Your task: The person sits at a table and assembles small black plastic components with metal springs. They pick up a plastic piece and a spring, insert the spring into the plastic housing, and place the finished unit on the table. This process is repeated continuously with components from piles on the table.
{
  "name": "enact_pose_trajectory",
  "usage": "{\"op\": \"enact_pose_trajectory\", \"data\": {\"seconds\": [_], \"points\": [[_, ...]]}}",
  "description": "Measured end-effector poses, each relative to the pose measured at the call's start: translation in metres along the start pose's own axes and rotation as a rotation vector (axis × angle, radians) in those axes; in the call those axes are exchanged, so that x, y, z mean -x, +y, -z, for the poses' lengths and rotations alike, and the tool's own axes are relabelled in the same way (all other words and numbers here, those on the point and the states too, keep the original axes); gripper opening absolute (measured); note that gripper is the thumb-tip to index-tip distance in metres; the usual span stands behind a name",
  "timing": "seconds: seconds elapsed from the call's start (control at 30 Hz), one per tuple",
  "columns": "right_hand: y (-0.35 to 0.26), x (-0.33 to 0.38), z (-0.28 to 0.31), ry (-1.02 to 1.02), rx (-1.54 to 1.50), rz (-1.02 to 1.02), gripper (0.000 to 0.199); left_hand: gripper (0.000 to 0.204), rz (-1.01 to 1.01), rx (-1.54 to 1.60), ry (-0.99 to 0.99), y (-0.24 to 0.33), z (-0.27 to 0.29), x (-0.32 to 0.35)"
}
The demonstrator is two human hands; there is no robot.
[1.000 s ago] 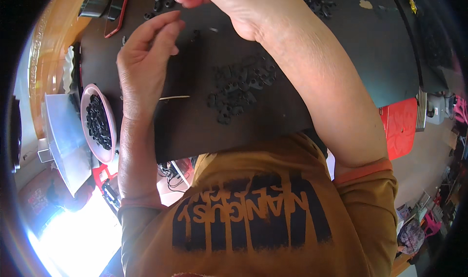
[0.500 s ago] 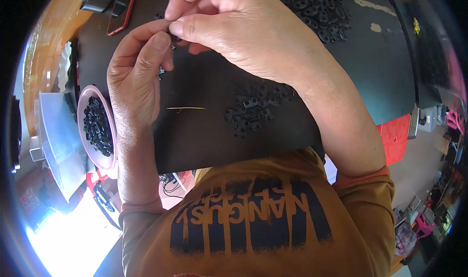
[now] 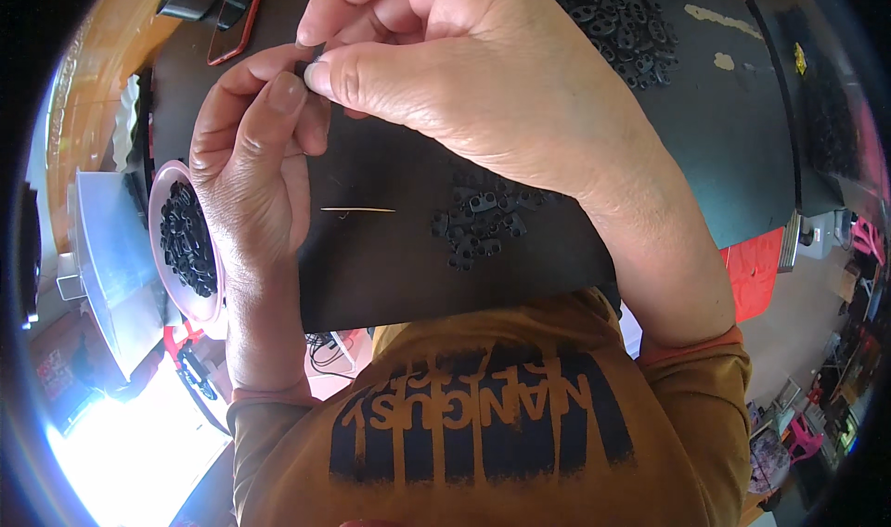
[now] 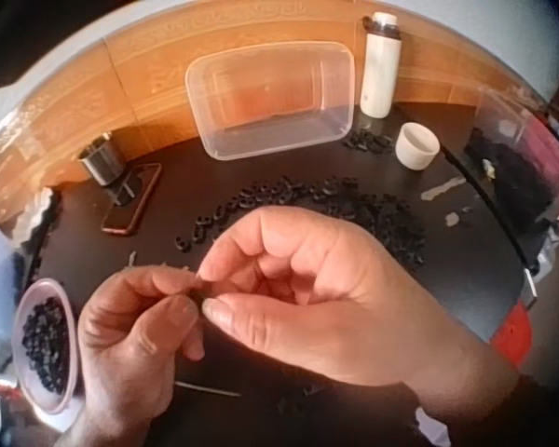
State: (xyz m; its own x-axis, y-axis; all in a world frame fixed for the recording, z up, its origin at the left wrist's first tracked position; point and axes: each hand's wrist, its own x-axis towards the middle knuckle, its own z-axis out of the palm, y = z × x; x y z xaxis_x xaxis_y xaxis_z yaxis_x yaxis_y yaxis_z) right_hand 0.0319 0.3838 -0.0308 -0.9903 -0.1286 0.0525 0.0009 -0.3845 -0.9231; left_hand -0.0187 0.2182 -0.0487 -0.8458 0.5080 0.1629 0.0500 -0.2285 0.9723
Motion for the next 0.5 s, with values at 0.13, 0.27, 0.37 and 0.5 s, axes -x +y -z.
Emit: {"op": "enact_pose_trajectory", "data": {"seconds": [0.13, 0.27, 0.37, 0.5], "points": [[-0.009, 0.001, 0.001, 0.018, 0.027, -0.054, 0.019, 0.018, -0.007, 0.006, -0.049, -0.001, 0.003, 0.0], [-0.009, 0.0, -0.003, 0.057, 0.042, -0.094, 0.019, 0.018, 0.024, 0.038, -0.092, 0.002, 0.009, 0.001], [-0.011, 0.002, -0.003, 0.069, 0.091, -0.071, 0.018, 0.018, 0.04, -0.016, -0.1, 0.005, 0.006, 0.001], [-0.003, 0.002, -0.003, 0.072, 0.18, -0.008, 0.016, 0.021, 0.05, -0.104, -0.144, 0.003, 0.006, -0.001]]}}
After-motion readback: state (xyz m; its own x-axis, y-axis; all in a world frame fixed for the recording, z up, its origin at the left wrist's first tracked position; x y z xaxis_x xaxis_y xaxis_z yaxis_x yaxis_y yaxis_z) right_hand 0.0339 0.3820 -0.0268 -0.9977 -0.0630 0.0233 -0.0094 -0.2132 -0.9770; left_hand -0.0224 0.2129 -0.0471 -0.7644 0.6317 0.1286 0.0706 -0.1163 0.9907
